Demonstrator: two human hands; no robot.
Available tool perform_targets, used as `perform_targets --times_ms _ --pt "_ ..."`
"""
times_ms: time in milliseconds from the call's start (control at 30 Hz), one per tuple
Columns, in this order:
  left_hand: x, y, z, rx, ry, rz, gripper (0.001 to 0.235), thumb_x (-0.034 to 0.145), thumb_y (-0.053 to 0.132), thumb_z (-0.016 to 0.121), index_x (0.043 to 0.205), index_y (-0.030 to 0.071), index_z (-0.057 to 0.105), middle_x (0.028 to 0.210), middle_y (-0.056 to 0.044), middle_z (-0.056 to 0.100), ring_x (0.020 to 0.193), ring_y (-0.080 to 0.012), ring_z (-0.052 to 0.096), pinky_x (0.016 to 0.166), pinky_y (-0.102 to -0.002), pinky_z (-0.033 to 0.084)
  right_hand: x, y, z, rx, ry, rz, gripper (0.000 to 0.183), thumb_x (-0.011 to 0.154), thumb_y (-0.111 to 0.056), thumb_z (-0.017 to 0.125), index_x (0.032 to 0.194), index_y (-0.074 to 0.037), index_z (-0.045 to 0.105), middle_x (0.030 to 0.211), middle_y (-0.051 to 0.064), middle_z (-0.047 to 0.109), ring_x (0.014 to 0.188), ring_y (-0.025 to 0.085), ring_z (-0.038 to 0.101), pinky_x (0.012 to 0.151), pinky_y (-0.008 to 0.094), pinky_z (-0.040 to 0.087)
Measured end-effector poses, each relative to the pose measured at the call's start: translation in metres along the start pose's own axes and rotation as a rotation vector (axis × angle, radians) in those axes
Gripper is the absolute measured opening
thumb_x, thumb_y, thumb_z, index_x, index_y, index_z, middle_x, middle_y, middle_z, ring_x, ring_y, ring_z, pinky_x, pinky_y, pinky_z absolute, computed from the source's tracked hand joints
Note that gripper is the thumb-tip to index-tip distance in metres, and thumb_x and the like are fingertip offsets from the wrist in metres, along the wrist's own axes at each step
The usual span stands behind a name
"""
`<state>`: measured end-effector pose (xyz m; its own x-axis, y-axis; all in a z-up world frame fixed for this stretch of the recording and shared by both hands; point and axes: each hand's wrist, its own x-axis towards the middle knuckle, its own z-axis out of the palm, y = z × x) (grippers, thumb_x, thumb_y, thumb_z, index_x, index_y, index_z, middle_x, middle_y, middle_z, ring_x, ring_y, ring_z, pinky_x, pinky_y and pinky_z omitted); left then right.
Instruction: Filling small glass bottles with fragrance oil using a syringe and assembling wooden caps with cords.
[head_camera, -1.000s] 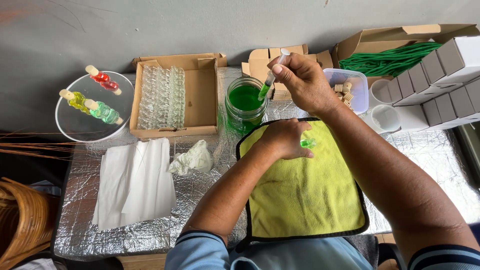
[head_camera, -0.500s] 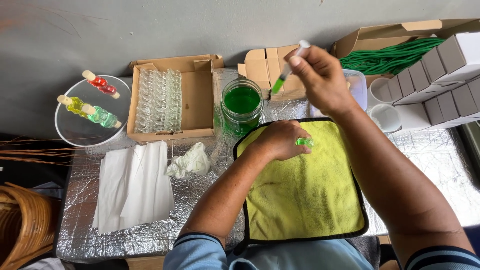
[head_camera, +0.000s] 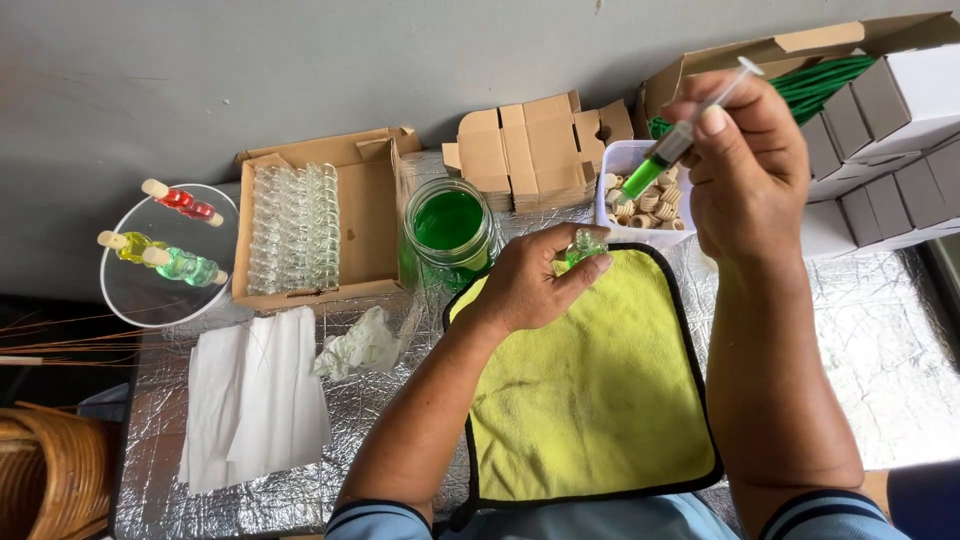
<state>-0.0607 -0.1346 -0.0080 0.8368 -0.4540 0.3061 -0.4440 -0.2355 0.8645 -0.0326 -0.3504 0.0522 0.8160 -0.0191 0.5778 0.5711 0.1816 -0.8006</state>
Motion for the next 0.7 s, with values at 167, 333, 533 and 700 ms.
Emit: perform_targets --times_ms 167,333,533,700 --pt "0.011 0.007 0.006 -0.043 -0.061 -0.081 0.031 0.102 0.039 0.056 0.123 0.015 0.061 0.109 -0.005 0.077 0.068 -0.0151 0.074 0.067 -0.031 0.057 -0.005 0.008 -0.014 0.033 0.069 -0.015 0.024 0.113 -0.018 0.061 0.132 -0.004 0.058 0.114 0.008 0.070 0.106 0.014 0.070 0.090 0.021 0.058" --pt "0.029 -0.010 0.023 -0.197 -0.033 0.076 0.028 0.105 0.030 0.061 0.131 0.019 0.061 0.134 -0.010 0.069 0.117 -0.0237 0.072 0.099 -0.036 0.064 -0.002 0.015 -0.027 0.015 0.090 -0.054 0.021 0.114 -0.016 0.060 0.132 -0.005 0.058 0.113 0.008 0.070 0.107 0.016 0.070 0.097 0.023 0.057" --pt "0.056 -0.018 0.047 -0.810 -0.064 -0.006 0.014 0.101 0.008 0.063 0.115 0.009 0.065 0.117 -0.012 0.067 0.111 -0.0285 0.068 0.104 -0.045 0.062 0.004 0.017 -0.040 0.048 0.202 -0.013 0.027 0.112 -0.018 0.063 0.134 -0.004 0.057 0.110 0.010 0.070 0.104 0.016 0.070 0.087 0.022 0.058" --pt "0.059 -0.026 0.050 -0.734 -0.084 -0.240 0.034 0.102 0.022 0.042 0.118 0.008 0.069 0.107 -0.011 0.065 0.097 -0.0196 0.061 0.071 -0.031 0.056 0.006 0.025 -0.040 -0.004 0.183 -0.006 0.027 0.112 -0.019 0.062 0.133 -0.003 0.057 0.111 0.011 0.069 0.103 0.017 0.069 0.089 0.024 0.057"
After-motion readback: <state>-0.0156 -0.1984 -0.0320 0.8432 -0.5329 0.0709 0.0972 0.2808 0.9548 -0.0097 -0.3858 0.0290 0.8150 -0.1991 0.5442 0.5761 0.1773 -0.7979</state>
